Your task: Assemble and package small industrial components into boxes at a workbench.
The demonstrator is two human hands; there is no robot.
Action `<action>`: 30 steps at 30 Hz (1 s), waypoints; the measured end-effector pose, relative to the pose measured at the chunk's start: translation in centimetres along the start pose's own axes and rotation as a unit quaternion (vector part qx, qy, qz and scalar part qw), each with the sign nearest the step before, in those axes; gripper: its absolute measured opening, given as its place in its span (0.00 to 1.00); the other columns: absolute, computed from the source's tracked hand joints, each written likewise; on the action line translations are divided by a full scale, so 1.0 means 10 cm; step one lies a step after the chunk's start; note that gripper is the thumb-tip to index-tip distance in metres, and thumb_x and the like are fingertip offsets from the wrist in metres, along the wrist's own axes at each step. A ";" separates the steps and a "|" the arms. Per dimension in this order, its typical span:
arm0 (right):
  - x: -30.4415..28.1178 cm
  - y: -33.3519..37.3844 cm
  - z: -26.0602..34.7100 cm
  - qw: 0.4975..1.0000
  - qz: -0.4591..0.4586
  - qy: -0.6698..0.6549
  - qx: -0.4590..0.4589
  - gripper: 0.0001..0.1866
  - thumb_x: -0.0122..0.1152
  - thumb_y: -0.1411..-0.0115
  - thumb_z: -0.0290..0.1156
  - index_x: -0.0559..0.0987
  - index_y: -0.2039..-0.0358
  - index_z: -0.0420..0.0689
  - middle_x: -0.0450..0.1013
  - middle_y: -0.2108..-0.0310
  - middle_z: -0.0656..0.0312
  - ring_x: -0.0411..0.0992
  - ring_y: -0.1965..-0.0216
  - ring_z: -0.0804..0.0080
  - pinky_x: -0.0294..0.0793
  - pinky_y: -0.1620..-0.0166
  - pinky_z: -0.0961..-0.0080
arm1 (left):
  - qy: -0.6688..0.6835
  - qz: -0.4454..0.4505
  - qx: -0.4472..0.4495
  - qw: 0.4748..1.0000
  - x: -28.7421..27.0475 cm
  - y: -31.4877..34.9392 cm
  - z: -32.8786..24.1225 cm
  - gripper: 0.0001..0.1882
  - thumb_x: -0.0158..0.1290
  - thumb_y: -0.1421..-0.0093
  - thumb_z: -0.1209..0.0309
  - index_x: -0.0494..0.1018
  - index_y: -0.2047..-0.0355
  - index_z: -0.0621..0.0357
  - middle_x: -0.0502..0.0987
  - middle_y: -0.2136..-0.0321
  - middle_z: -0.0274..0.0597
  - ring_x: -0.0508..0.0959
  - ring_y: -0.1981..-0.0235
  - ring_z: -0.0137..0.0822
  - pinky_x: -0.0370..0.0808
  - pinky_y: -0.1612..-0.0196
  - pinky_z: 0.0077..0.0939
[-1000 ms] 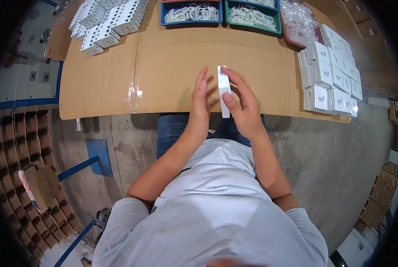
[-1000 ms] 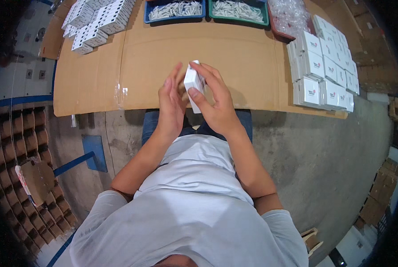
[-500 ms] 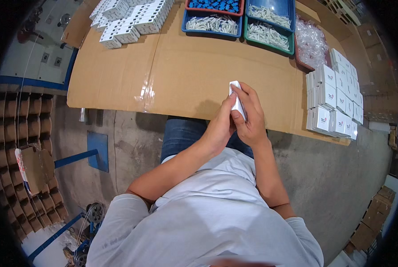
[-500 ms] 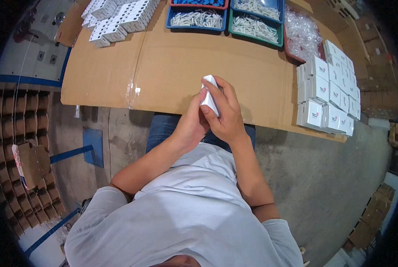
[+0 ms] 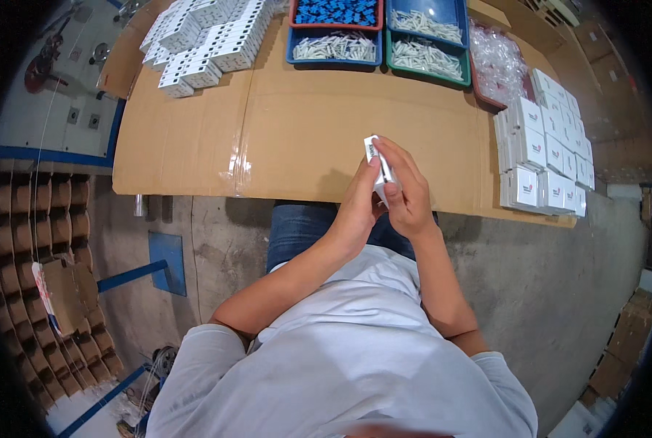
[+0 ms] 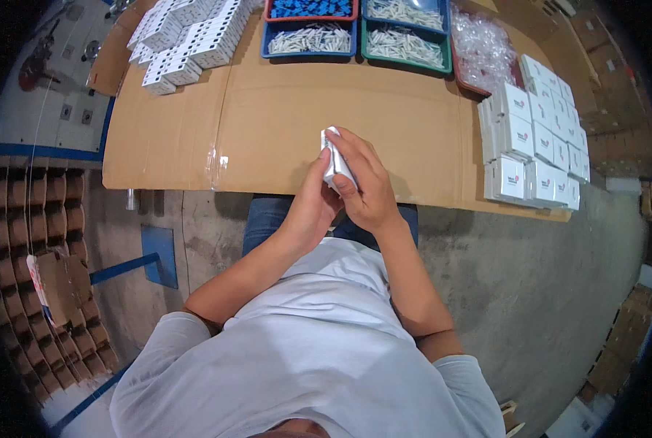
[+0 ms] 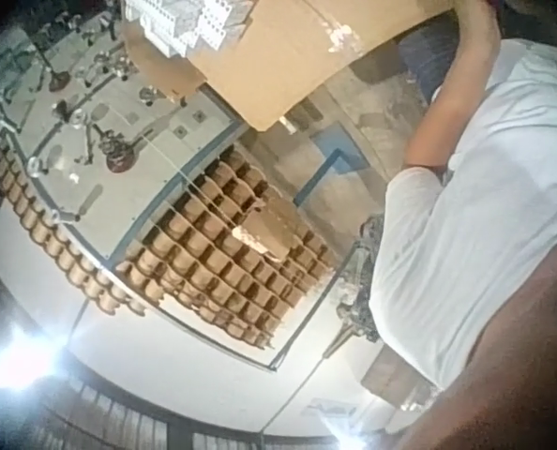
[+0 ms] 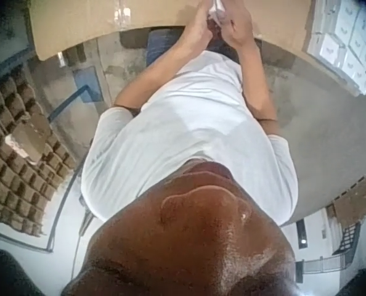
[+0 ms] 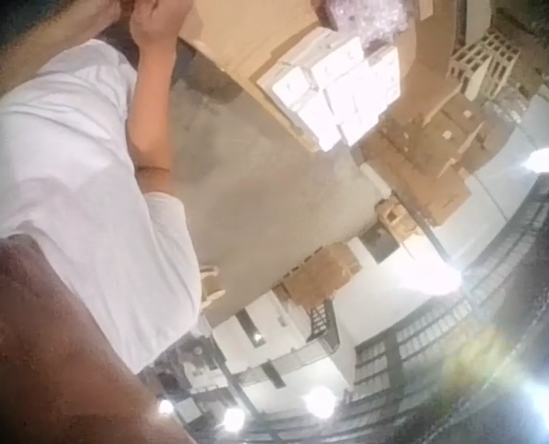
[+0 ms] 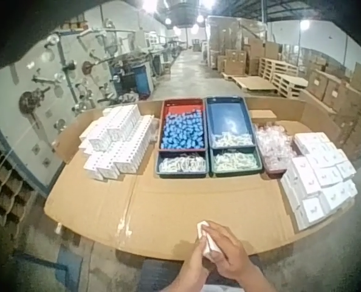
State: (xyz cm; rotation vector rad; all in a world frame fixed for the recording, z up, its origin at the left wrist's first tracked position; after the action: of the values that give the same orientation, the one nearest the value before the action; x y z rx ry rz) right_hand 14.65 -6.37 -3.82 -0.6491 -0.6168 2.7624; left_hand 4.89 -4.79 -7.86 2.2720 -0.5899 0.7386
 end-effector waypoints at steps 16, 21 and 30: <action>-0.08 0.05 -0.07 0.983 0.002 -0.148 0.110 0.22 0.64 0.38 0.29 0.78 0.43 0.38 0.72 0.39 0.50 0.67 0.35 0.59 0.62 0.33 0.65 | -0.100 -0.006 0.096 0.990 -0.31 -0.17 -0.26 0.27 0.57 0.33 0.50 0.69 0.47 0.58 0.75 0.55 0.34 0.75 0.54 0.25 0.74 0.48 0.25; -0.10 0.09 -0.12 0.981 -0.001 -0.153 0.121 0.18 0.64 0.38 0.25 0.80 0.47 0.37 0.77 0.46 0.51 0.75 0.44 0.63 0.70 0.39 0.69 | -0.087 -0.002 0.131 0.988 -0.28 -0.11 -0.27 0.28 0.61 0.35 0.59 0.66 0.42 0.61 0.73 0.50 0.38 0.75 0.50 0.29 0.74 0.47 0.27; -0.10 0.07 -0.08 0.978 -0.011 -0.173 0.113 0.19 0.67 0.39 0.28 0.80 0.48 0.38 0.78 0.47 0.52 0.76 0.44 0.62 0.72 0.40 0.68 | -0.102 0.039 0.173 0.979 -0.20 -0.04 -0.35 0.36 0.68 0.42 0.70 0.62 0.38 0.62 0.71 0.47 0.41 0.75 0.47 0.31 0.74 0.45 0.28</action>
State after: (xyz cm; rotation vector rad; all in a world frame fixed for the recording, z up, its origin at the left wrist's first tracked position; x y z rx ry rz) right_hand 15.81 -7.01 -4.40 -0.1120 -0.3578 2.8864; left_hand 2.51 -1.65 -7.17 2.6825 -0.6934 0.6922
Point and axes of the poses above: each hand's wrist, its own y-axis away from the middle knuckle, its own x-axis out of the palm, z = x × y, the point moved 7 cm from there along -y, towards the middle knuckle
